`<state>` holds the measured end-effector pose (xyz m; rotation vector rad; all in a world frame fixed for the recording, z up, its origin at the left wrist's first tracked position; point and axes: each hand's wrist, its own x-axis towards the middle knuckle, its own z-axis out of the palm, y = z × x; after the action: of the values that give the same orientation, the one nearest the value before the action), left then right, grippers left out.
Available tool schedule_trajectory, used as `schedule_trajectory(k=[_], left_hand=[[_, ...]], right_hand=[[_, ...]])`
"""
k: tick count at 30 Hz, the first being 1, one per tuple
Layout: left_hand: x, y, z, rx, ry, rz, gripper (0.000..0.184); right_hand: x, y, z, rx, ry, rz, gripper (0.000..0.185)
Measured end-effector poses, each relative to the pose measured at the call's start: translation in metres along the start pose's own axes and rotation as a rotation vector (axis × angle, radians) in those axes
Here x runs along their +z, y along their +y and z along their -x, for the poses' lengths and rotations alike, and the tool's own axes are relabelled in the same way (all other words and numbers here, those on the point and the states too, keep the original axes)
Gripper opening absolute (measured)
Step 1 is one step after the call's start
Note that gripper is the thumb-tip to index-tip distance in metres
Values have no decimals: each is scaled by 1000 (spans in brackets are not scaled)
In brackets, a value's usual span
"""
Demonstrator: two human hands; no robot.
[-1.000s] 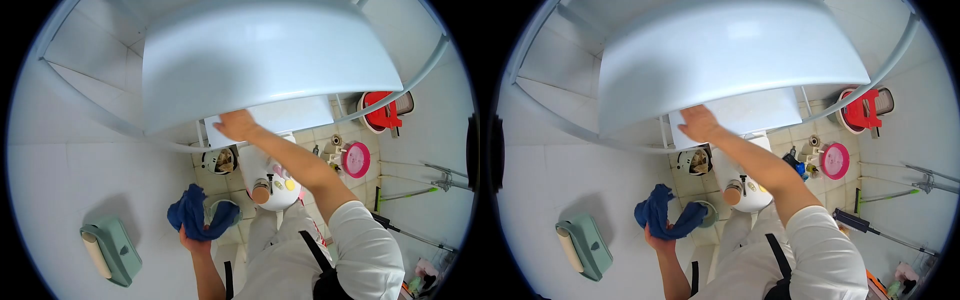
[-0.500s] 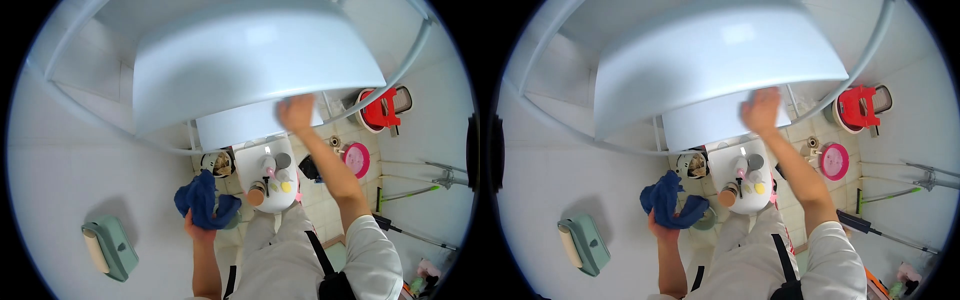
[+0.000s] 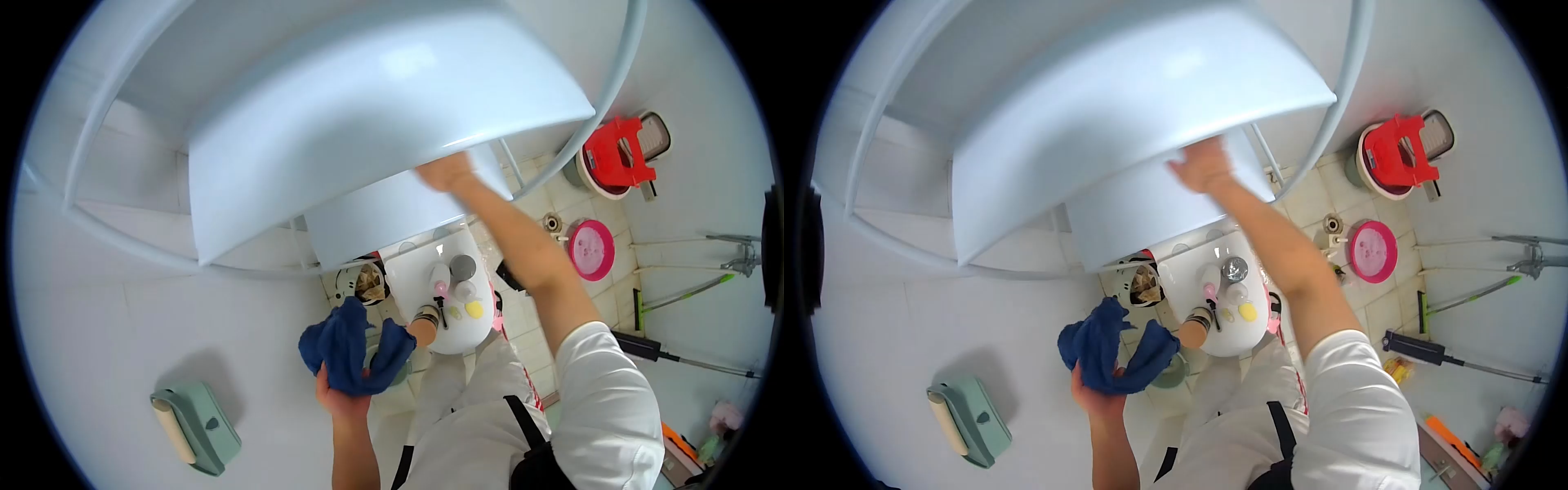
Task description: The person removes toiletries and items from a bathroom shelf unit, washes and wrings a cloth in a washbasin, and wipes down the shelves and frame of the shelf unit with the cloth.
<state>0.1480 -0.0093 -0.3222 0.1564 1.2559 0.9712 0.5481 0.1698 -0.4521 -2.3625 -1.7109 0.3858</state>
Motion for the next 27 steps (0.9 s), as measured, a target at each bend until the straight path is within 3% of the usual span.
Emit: schedule_trajectory(k=[3, 5, 7, 9, 11, 13, 14, 15, 17, 20, 22, 23, 25, 27], left_hand=[[-10, -8, -10, -36, -222, 98, 47], [6, -7, -5, -62, -252, 163, 51], [27, -10, -6, -68, -335, 210, 58], [44, -15, -10, -36, -457, 243, 64], [68, -17, -14, -155, -590, 283, 65], [80, -17, -21, -123, -675, 125, 63], [78, -16, -26, -50, -717, 2, 61], [76, -14, -31, 27, -752, -115, 59], [63, 11, -52, 253, -613, -532, 57], [29, 36, -104, 600, -182, -493, 52], [29, 47, -147, 809, -196, -547, 46], [32, 45, -166, 837, -227, -539, 40], [39, 38, -200, 820, -321, -497, 29], [45, 31, -223, 826, -332, -495, 28]], right_hand=[[-20, 58, 34, 267, 40, -13, 82], [-37, 31, 66, 500, 53, 220, 86], [-45, 2, 111, 412, 126, -89, 92], [-40, -30, 165, -208, 107, -381, 94], [-72, -86, 212, -481, -113, -835, 92], [-72, -105, 217, -483, -224, -992, 86], [-58, -100, 207, -459, -59, -921, 77], [-44, -94, 194, -362, -12, -1083, 66], [-57, -112, 174, -129, 36, -1272, 60], [-79, -148, 139, -235, 149, -1067, 59], [-52, -176, 111, -466, 286, -502, 59], [-29, -197, 102, -415, 273, -360, 59], [46, -224, 80, -500, 321, -270, 54], [65, -229, 71, -484, 297, -147, 47]])
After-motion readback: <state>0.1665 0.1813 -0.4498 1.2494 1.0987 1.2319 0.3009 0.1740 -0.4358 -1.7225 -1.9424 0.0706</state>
